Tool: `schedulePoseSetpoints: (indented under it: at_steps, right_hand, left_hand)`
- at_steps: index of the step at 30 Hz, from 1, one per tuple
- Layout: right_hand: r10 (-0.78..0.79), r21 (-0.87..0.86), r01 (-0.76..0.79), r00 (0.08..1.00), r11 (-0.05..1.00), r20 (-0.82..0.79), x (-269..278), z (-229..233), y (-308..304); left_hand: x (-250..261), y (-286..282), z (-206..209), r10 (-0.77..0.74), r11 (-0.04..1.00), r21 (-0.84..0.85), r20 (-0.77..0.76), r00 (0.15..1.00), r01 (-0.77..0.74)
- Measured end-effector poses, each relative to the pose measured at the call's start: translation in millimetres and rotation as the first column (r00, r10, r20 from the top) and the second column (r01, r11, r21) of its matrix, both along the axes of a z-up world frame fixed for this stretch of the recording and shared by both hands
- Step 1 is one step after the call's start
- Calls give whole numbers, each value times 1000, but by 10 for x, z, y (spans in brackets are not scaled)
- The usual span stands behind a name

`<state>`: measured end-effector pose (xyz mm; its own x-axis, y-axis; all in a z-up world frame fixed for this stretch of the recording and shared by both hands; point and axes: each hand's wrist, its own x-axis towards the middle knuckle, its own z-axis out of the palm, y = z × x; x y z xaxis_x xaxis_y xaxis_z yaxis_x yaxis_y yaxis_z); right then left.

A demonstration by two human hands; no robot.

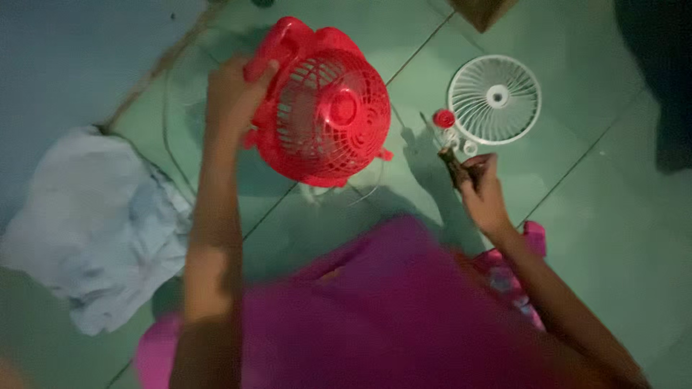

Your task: The person uses a screwdriver to remove screws from the front grille of a red electric fan. They unscrew multiple fasteners, remove the grille, and place it aside on the floor.

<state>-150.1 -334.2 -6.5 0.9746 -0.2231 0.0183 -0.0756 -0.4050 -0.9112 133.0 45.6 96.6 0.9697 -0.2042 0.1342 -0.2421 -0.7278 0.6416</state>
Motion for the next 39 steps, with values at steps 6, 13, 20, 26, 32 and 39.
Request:
schedulePoseSetpoints:
  at_steps: [6, 13, 20, 26, 32, 39]
  right_hand:
    - [-15, 54, 8, 989, 999, 147, -100, 414, 584]
    - [86, 198, -100, 993, 975, 82, -6, 660, 1172]
    - [114, -71, -103, 978, 992, 176, 124, 663, 1168]
    - [284, -280, -242, 951, 929, 121, 62, 568, 1205]
    - [284, -317, -244, 955, 916, 87, 169, 544, 1285]
    - [378, -385, -331, 925, 861, 49, 309, 597, 1303]
  left_hand:
    - [-251, 305, -358, 114, 976, -162, -199, 973, -148]
    - [-977, 729, -1330, 184, 912, -323, -235, 954, -255]
    - [-1636, 734, -2342, 417, 853, -225, -249, 874, -471]
    - [-1835, 703, -2863, 503, 840, -141, -159, 850, -524]
    - [-1826, 698, -2826, 476, 829, -238, -172, 862, -506]
    - [-1970, 692, -2484, 385, 825, -391, -140, 912, -408]
